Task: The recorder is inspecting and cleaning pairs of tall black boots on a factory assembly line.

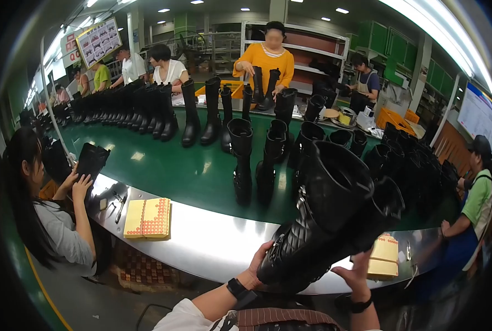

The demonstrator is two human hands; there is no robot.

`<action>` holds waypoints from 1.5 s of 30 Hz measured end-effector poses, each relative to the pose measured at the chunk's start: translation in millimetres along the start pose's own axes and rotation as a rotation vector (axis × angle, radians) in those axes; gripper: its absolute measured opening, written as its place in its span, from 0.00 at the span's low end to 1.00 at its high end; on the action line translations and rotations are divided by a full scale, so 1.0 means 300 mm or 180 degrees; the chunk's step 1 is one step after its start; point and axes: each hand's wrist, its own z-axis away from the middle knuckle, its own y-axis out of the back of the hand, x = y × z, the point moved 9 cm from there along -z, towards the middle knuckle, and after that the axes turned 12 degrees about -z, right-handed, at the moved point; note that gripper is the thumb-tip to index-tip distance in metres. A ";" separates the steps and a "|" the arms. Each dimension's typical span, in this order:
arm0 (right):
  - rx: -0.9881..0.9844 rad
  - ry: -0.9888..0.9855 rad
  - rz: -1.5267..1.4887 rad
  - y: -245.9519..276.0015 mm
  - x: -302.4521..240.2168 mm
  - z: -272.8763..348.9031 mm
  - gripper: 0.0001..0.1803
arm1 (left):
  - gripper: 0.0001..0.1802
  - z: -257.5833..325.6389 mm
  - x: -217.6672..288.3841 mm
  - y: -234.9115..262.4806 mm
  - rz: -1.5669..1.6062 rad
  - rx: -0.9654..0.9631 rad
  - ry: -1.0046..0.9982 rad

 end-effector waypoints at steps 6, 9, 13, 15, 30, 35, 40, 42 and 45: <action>-0.0999 0.1364 0.1388 0.051 -0.579 -0.300 0.46 | 0.22 -0.012 -0.033 0.076 -0.0470 0.0176 0.0766; -0.1531 0.0309 0.0504 0.027 -0.612 -0.370 0.30 | 0.20 -0.041 -0.054 0.070 -0.0402 0.0038 0.1079; -0.1487 0.1147 0.0380 -0.031 -0.699 -0.399 0.18 | 0.18 -0.038 -0.070 0.032 -0.0455 -0.0074 0.1519; -0.1593 0.0929 0.0904 -0.033 -0.705 -0.410 0.18 | 0.16 -0.055 -0.069 0.044 -0.0499 0.0096 0.1568; -0.1079 0.0000 0.2270 -0.117 -0.416 -0.452 0.30 | 0.55 -0.249 0.819 0.089 -0.6702 0.5271 -0.1535; -0.0889 -0.0278 0.2236 -0.081 -0.394 -0.467 0.30 | 0.27 -0.352 0.906 0.088 -0.7604 0.4797 -0.2164; -0.0670 -0.0296 0.2108 -0.048 -0.386 -0.471 0.30 | 0.17 -0.108 1.052 0.046 -0.7264 0.4306 -0.4158; -0.0582 -0.0217 0.1973 -0.041 -0.383 -0.479 0.31 | 0.19 0.031 1.121 0.003 -0.7308 0.4567 -0.4746; -0.0594 -0.0258 0.1982 -0.042 -0.358 -0.496 0.32 | 0.23 0.202 1.285 -0.049 -0.7484 0.4855 -0.5025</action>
